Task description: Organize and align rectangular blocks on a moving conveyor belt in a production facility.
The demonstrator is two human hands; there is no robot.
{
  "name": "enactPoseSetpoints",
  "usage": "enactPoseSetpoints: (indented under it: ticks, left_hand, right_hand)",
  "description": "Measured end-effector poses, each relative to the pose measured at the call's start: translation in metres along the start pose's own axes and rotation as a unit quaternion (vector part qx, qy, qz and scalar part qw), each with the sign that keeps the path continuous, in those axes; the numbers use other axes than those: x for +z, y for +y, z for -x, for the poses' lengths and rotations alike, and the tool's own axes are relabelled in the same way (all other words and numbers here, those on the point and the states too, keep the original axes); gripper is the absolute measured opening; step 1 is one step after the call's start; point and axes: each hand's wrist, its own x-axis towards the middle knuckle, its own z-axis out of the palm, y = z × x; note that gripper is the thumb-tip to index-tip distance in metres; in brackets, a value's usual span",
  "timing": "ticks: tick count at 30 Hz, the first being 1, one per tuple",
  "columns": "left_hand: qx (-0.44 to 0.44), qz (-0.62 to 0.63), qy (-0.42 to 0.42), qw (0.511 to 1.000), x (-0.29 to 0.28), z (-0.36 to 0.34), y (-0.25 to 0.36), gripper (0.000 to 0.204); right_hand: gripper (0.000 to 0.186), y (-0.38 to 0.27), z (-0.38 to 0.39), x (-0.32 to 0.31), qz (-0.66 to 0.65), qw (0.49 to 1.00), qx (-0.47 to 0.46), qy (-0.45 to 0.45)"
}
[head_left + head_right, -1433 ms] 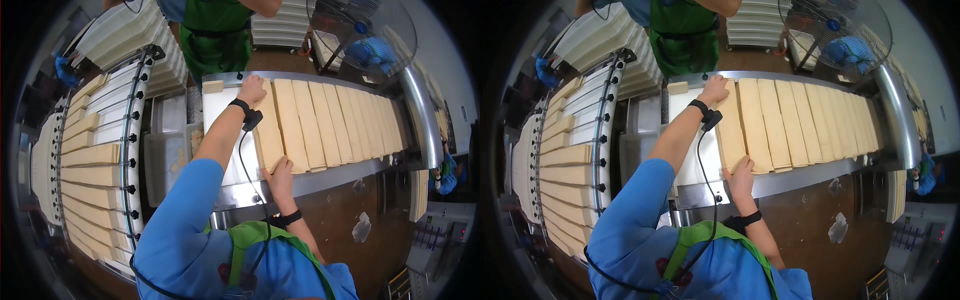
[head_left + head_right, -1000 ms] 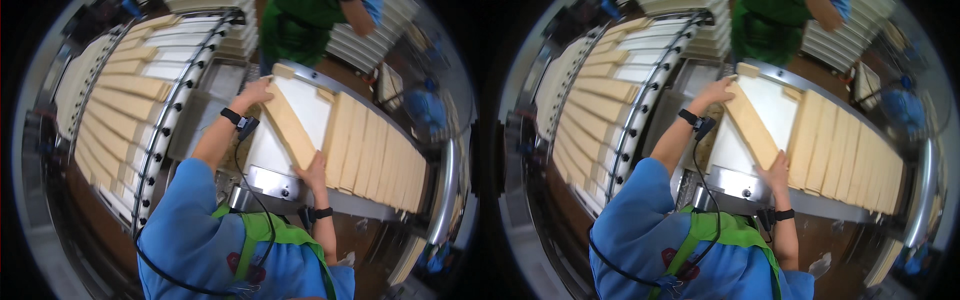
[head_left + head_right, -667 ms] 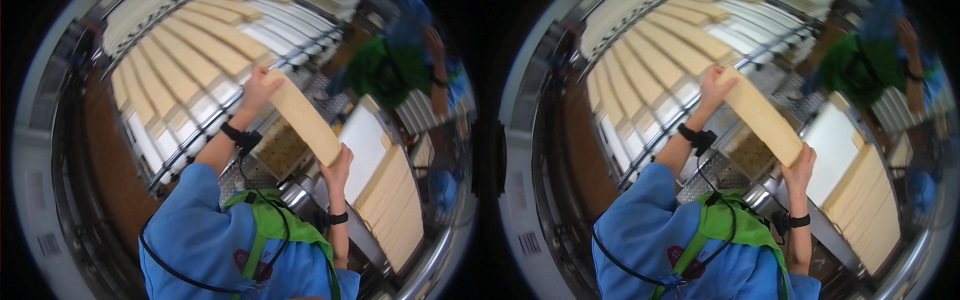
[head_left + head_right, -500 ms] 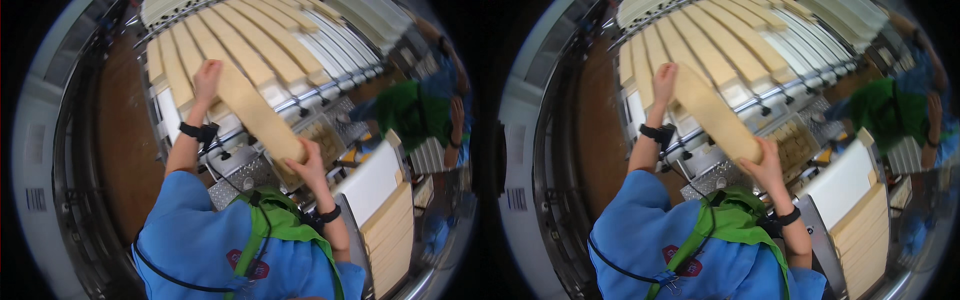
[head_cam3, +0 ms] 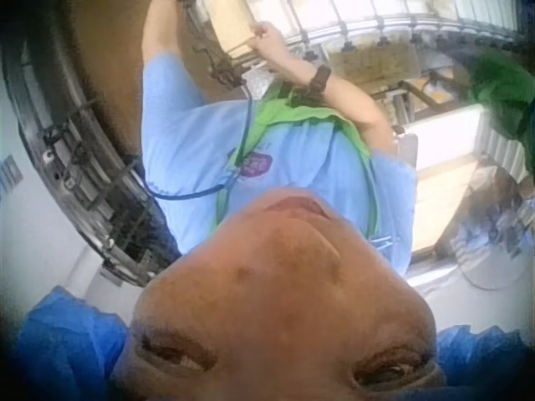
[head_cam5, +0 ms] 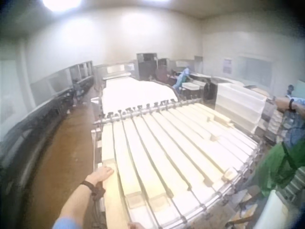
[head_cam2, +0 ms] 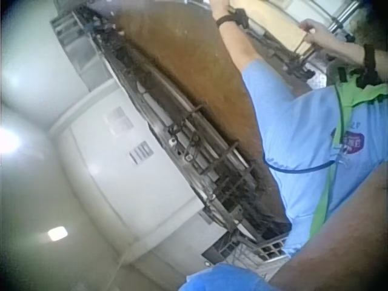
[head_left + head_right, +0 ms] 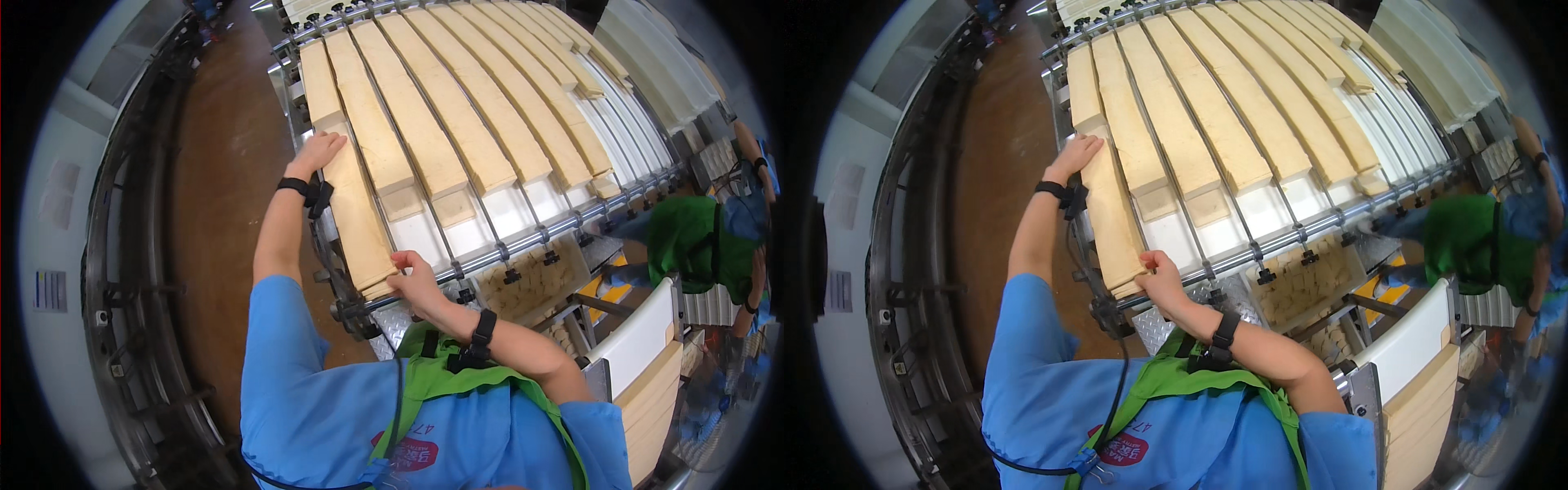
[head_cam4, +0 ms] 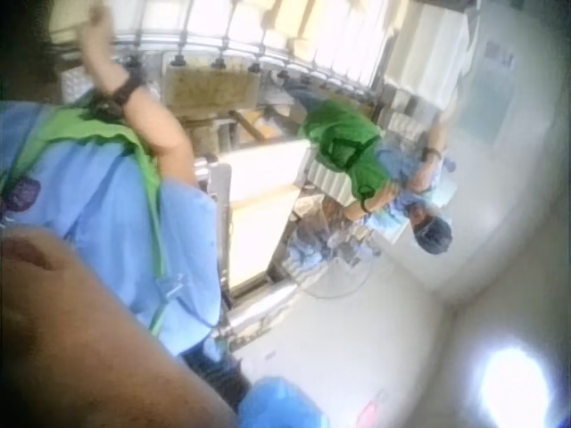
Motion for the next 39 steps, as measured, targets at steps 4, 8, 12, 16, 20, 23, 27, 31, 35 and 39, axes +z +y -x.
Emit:
enactPoseSetpoints:
  ticks: [4, 8, 12, 16, 20, 23, 27, 31, 35, 39]
  left_hand:
    - [0.15, -0.271, -0.056, 0.949, -0.045, 0.002, 0.014, 0.038]
    - [0.162, -0.292, 0.042, 0.942, -0.046, -0.004, 0.009, 0.031]
    - [0.117, -0.192, 0.112, 0.968, -0.004, -0.027, 0.007, 0.038]
    - [0.064, -0.203, 0.015, 0.977, 0.012, -0.027, -0.036, 0.047]
    - [0.144, -0.264, -0.003, 0.954, -0.027, -0.044, 0.006, 0.034]
    - [0.186, -0.149, 0.072, 0.969, 0.025, -0.082, 0.118, 0.037]
    - [0.328, 0.1, 0.01, 0.939, 0.099, -0.043, 0.326, 0.032]
    - [0.487, 0.218, -0.065, 0.843, 0.19, 0.027, 0.51, 0.034]
    - [0.576, 0.233, -0.159, 0.767, 0.277, 0.101, 0.685, 0.04]
    - [0.631, 0.228, -0.19, 0.717, 0.393, 0.14, 0.81, 0.043]
  right_hand:
    - [0.046, 0.001, -0.02, 0.009, 0.033, 0.999, 0.006, 0.016]
    - [0.047, 0.015, -0.053, 0.019, 0.214, 0.957, -0.19, 0.052]
    - [0.061, 0.01, -0.067, -0.004, 0.162, 0.967, -0.198, 0.013]
    - [0.059, -0.05, -0.014, -0.048, 0.155, 0.963, -0.213, -0.049]
    - [0.059, -0.098, 0.056, -0.138, 0.094, 0.949, -0.301, 0.009]
    - [0.053, -0.097, 0.134, -0.229, 0.143, 0.927, -0.3, 0.173]
    - [0.06, -0.019, 0.254, -0.333, 0.318, 0.755, -0.247, 0.518]
    - [0.057, 0.056, 0.37, -0.368, 0.291, 0.585, 0.05, 0.756]
    - [0.061, 0.119, 0.411, -0.413, 0.233, 0.558, 0.127, 0.787]
    - [0.059, 0.126, 0.406, -0.423, 0.25, 0.559, 0.087, 0.786]
